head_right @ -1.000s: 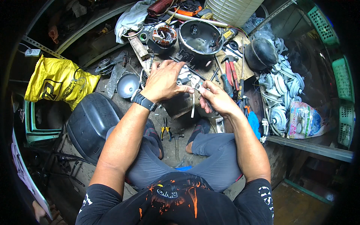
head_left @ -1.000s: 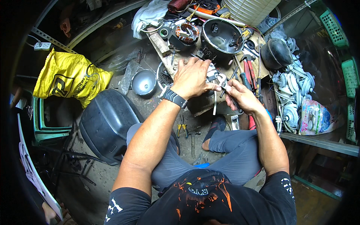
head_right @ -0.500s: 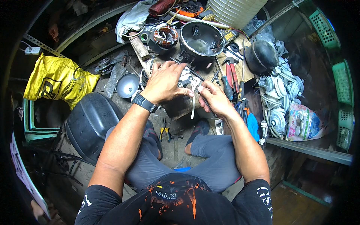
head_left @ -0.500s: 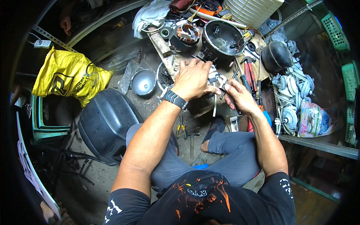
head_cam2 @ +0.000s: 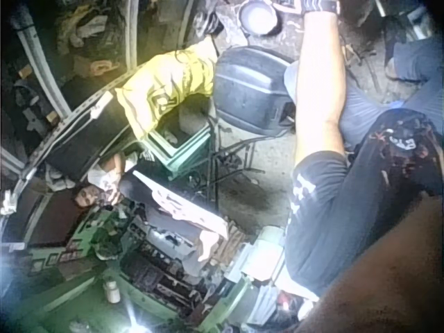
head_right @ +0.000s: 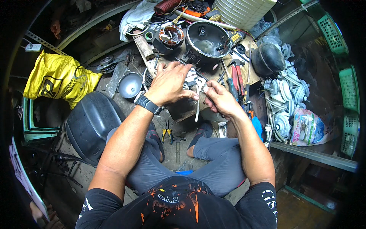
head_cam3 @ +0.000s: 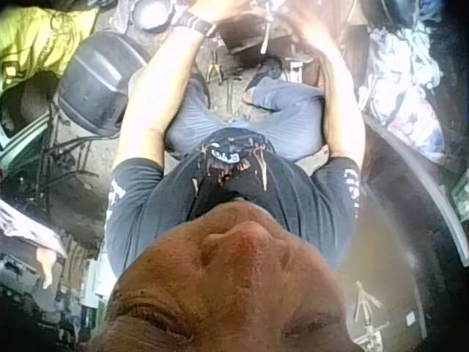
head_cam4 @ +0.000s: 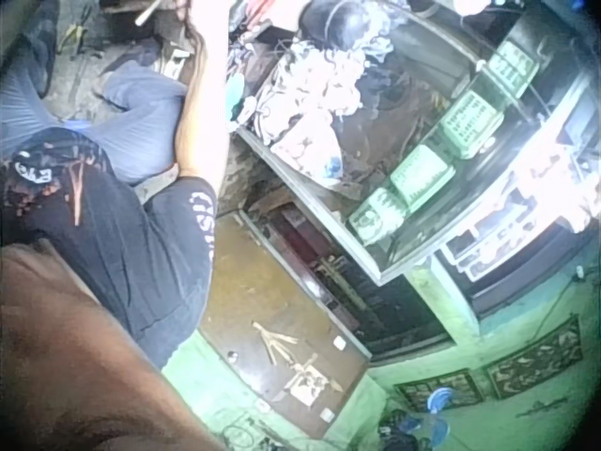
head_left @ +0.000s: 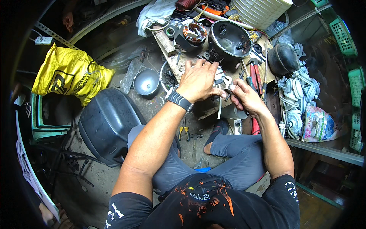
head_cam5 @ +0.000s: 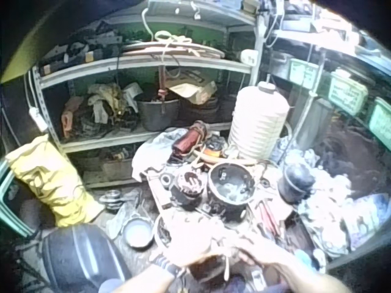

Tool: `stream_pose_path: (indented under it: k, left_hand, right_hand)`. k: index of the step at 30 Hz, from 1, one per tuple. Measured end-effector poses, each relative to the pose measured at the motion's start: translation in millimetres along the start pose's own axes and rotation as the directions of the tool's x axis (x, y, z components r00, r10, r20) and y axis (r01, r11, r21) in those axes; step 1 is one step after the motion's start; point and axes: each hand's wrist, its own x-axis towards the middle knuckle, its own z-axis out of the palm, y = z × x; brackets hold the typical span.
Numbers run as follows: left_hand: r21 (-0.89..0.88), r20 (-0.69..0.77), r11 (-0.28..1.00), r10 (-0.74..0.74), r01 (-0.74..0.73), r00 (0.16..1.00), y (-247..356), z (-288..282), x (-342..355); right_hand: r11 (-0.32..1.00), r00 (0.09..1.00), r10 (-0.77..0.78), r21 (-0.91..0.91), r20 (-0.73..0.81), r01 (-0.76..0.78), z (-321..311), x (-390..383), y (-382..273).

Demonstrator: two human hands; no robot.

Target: The person works on an appliance motor assembly using a wrench, screwdriver, and pliers to loosen and tighten components while seated at a workbench.

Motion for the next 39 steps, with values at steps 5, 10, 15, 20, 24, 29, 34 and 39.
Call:
stream_pose_path:
  k: [5, 10, 15, 20, 24, 29, 34, 39]
  left_hand:
    - [0.030, -0.023, 1.000, 0.003, -0.002, 1.000, 1, 4, 0]
    - [0.025, -0.028, 1.000, 0.001, 0.000, 1.000, 0, 4, 1]
    - [0.025, -0.013, 1.000, 0.003, -0.003, 1.000, 1, 2, 1]
    - [0.027, -0.025, 1.000, 0.001, -0.001, 1.000, 2, 3, 1]
    - [0.039, -0.083, 0.999, 0.014, -0.011, 0.996, 3, 7, -2]
    - [0.041, -0.086, 0.999, -0.011, 0.014, 0.996, 5, 8, -2]
    - [0.052, -0.079, 0.999, 0.005, -0.001, 0.997, 6, 4, -2]
    - [0.079, -0.077, 0.997, 0.023, -0.017, 0.997, 4, 9, -2]
  right_hand:
    - [1.000, 0.999, 0.027, 0.013, -0.043, -0.027, 7, 1, 5]
    - [0.998, 0.998, 0.063, 0.008, 0.018, -0.063, 1, 5, -7]
    - [0.989, 0.990, 0.115, 0.084, 0.078, -0.121, -5, 11, -13]
    - [0.991, 0.989, 0.129, 0.038, 0.074, -0.132, -6, 14, -9]
    - [0.984, 0.977, 0.177, 0.015, 0.121, -0.180, -14, 19, -18]
    - [0.944, 0.960, 0.260, 0.179, 0.103, -0.275, 0, 9, -25]
    - [0.921, 0.950, 0.237, 0.266, 0.204, -0.287, -12, 13, -20]
    - [0.958, 0.958, 0.243, 0.118, 0.150, -0.262, -11, 14, -19]
